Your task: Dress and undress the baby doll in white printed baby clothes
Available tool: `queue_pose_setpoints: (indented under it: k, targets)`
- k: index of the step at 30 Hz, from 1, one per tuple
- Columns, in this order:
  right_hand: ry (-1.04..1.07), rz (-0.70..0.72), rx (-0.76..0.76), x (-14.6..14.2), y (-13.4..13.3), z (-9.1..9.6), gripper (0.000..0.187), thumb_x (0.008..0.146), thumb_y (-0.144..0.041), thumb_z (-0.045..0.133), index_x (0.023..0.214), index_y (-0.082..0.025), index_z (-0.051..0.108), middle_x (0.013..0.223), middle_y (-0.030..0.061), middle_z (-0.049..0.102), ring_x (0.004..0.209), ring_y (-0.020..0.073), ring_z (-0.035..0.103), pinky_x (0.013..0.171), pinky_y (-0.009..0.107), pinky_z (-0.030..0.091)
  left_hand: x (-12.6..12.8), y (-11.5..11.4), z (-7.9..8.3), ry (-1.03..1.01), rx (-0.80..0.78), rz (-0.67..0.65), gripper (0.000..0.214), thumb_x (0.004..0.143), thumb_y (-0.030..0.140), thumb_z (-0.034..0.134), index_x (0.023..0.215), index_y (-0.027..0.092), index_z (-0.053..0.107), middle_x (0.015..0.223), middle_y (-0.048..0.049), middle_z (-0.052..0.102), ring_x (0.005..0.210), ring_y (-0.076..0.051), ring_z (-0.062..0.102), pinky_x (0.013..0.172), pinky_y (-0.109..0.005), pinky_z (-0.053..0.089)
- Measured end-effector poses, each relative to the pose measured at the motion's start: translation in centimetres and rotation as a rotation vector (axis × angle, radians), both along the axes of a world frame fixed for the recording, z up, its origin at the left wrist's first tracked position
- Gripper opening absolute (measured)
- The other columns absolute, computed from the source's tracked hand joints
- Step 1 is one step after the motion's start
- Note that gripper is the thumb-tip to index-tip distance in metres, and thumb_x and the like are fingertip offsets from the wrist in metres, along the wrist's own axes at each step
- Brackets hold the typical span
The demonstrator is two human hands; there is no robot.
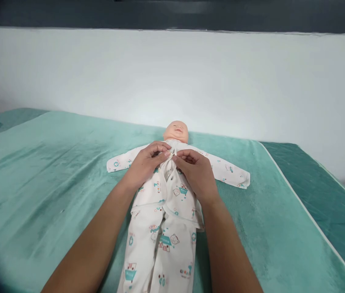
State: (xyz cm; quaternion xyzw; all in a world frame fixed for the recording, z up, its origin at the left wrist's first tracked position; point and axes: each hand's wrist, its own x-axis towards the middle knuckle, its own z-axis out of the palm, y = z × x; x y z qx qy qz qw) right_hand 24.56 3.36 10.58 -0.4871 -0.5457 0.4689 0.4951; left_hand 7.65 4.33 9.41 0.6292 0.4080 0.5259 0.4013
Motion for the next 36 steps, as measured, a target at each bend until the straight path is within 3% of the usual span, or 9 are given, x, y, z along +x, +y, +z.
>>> queue_pose_setpoints:
  k: [10, 15, 24, 28, 32, 36]
  targets:
    - [-0.04, -0.013, 0.032, -0.4, -0.3, 0.2, 0.03, 0.069, -0.042, 0.082, 0.085, -0.019, 0.073, 0.078, 0.0009, 0.068, 0.071, 0.0128, 0.059, 0.064, 0.026, 0.047, 0.1, 0.0, 0.3, 0.065, 0.007, 0.003, 0.015, 0.089, 0.032, 0.064, 0.08, 0.021, 0.068, 0.114, -0.0061, 0.065, 0.115, -0.021, 0.057, 0.104, -0.034, 0.039]
    - [-0.174, -0.024, 0.056, -0.8, -0.8, 0.4, 0.024, 0.076, -0.041, 0.075, 0.089, -0.021, 0.071, 0.077, 0.0006, 0.067, 0.064, 0.0126, 0.057, 0.054, 0.025, 0.043, 0.0, 0.0, 0.0, 0.051, -0.017, -0.011, 0.017, 0.09, 0.034, 0.064, 0.08, 0.022, 0.069, 0.118, -0.0056, 0.064, 0.117, -0.022, 0.057, 0.104, -0.034, 0.039]
    - [-0.367, -0.062, 0.21, -1.3, -0.9, 0.5, 0.013, 0.08, -0.032, 0.069, 0.085, -0.021, 0.069, 0.07, -0.0001, 0.067, 0.063, 0.0139, 0.058, 0.062, 0.028, 0.047, 0.0, -0.2, 0.4, 0.068, -0.073, -0.002, 0.023, 0.086, 0.041, 0.067, 0.075, 0.021, 0.069, 0.12, -0.0049, 0.063, 0.112, -0.022, 0.058, 0.099, -0.034, 0.042]
    - [-0.458, -0.059, 0.271, -1.6, -1.0, 0.4, 0.007, 0.081, -0.025, 0.065, 0.086, -0.021, 0.067, 0.066, -0.0016, 0.065, 0.06, 0.0133, 0.057, 0.063, 0.029, 0.046, 0.2, -0.3, 0.5, 0.082, -0.106, 0.03, 0.014, 0.084, 0.03, 0.066, 0.073, 0.021, 0.067, 0.121, -0.0042, 0.063, 0.111, -0.021, 0.058, 0.098, -0.034, 0.043]
    - [-0.573, -0.059, 0.329, -1.8, -1.0, 0.1, 0.017, 0.082, -0.022, 0.063, 0.099, -0.023, 0.068, 0.065, -0.0033, 0.064, 0.06, 0.0138, 0.058, 0.065, 0.03, 0.046, 0.1, -0.3, 0.4, 0.029, -0.154, -0.013, 0.011, 0.082, 0.027, 0.064, 0.073, 0.021, 0.068, 0.123, -0.0039, 0.061, 0.108, -0.02, 0.059, 0.089, -0.031, 0.048]
    - [-0.536, -0.024, 0.289, -1.6, -1.0, 0.0, 0.03, 0.083, -0.026, 0.064, 0.113, -0.023, 0.063, 0.07, -0.0034, 0.066, 0.063, 0.0147, 0.059, 0.065, 0.03, 0.046, -0.2, -0.4, 0.4, -0.028, -0.193, -0.048, 0.009, 0.079, 0.024, 0.063, 0.074, 0.021, 0.07, 0.126, -0.0035, 0.059, 0.103, -0.018, 0.06, 0.079, -0.027, 0.05]
